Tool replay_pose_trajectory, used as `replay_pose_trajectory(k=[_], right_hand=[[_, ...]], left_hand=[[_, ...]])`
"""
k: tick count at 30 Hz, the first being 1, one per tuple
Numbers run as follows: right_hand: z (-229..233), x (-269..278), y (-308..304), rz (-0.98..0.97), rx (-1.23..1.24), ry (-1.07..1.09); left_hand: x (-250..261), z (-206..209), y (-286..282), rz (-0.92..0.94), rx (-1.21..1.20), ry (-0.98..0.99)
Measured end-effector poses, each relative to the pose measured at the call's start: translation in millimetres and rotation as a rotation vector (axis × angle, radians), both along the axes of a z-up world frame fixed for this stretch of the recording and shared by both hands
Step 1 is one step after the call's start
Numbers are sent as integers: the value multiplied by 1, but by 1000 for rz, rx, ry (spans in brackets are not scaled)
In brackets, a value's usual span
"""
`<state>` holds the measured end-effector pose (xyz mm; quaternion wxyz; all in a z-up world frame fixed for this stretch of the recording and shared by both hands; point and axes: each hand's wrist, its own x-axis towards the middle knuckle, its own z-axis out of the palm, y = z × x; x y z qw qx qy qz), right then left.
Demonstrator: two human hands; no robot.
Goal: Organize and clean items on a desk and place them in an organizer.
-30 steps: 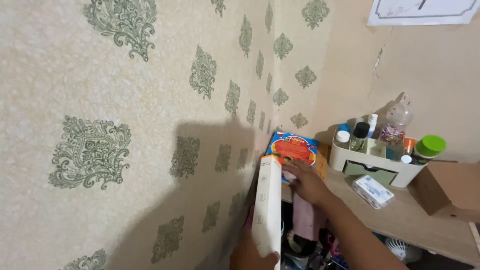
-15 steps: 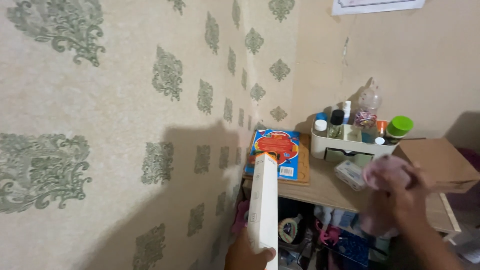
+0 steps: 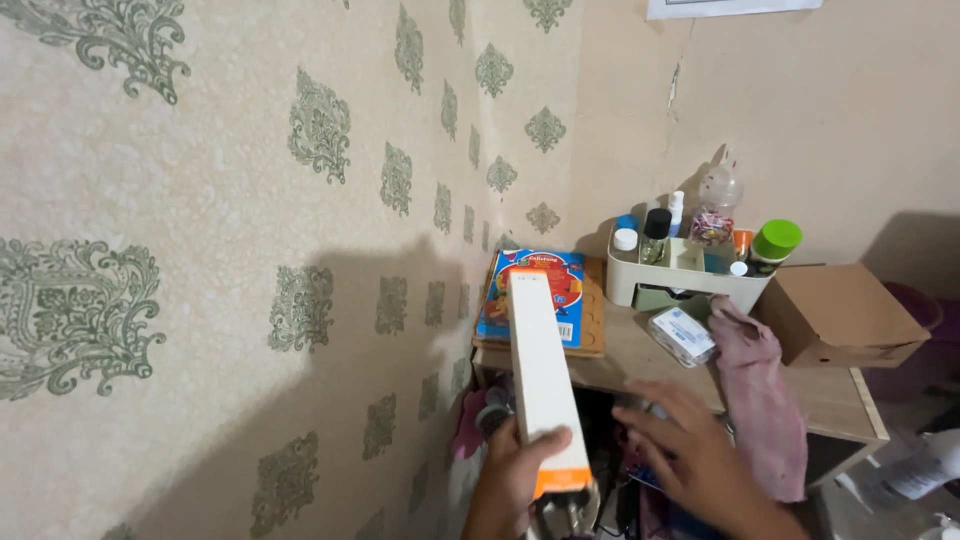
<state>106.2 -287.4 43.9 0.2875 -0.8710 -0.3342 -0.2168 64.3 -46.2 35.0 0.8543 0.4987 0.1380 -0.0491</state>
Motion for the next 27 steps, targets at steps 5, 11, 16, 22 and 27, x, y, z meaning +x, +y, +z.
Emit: replay_pose_trajectory(k=[5,11,16,22,27], right_hand=[[-69,-35,1,62,487,263],[-51,-41,-1,314,329,164],[-51,-59,21,-99,482,-32],[-11,-63,25,-201,441,245],[-17,-44,6,-72,16,-46]], left_hand=[[19,-6,-14,-61,-178,-19],[24,-6,-34,-40,-319,-23],[27,4,-48,38,-322,-13],[33,-1,-52,103,-317,-4],[34,-17,-50,108,-285,-15]])
